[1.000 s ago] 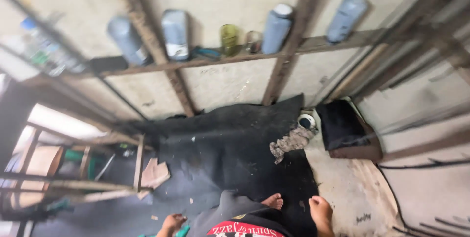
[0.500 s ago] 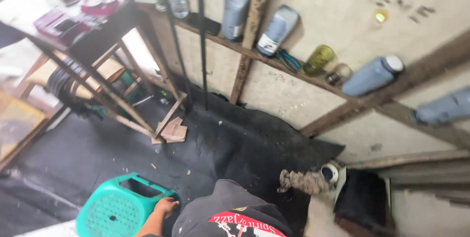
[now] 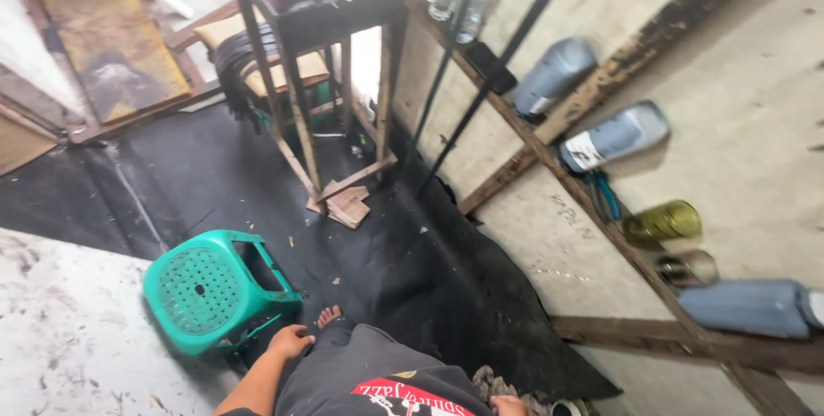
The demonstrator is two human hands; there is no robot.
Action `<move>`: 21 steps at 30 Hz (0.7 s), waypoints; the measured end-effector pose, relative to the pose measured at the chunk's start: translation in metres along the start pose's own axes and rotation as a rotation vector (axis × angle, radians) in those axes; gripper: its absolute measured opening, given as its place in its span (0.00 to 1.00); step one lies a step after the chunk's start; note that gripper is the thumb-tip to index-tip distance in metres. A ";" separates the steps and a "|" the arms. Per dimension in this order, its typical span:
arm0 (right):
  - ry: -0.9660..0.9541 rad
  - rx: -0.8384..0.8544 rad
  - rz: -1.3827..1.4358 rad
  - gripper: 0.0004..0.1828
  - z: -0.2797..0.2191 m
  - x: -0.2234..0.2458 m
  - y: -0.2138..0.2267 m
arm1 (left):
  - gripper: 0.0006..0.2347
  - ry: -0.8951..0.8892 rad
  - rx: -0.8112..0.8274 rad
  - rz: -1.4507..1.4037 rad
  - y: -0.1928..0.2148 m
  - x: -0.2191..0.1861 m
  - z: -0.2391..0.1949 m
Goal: Applying edge paint to leather strips and hanging them on a line to dry
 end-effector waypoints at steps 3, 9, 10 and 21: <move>0.103 0.059 0.287 0.06 0.033 0.032 -0.025 | 0.28 0.055 0.087 0.009 0.003 0.019 -0.002; 0.020 0.104 0.290 0.08 -0.079 0.153 -0.041 | 0.29 0.185 0.101 0.014 0.052 0.089 0.016; 0.025 0.105 0.289 0.08 -0.080 0.161 -0.050 | 0.29 0.184 0.097 0.010 0.064 0.098 0.026; 0.266 0.413 0.249 0.15 -0.138 0.286 -0.116 | 0.18 -0.021 0.424 -0.662 0.241 -0.050 -0.062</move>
Point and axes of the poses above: each hand's wrist, its own z-axis towards the middle knuckle, its own y-axis out of the back of the hand, x = y × z, the point moved 6 cm from there along z, towards the middle knuckle, and after that the axes turned 4 degrees about z, right-handed, at the moved point
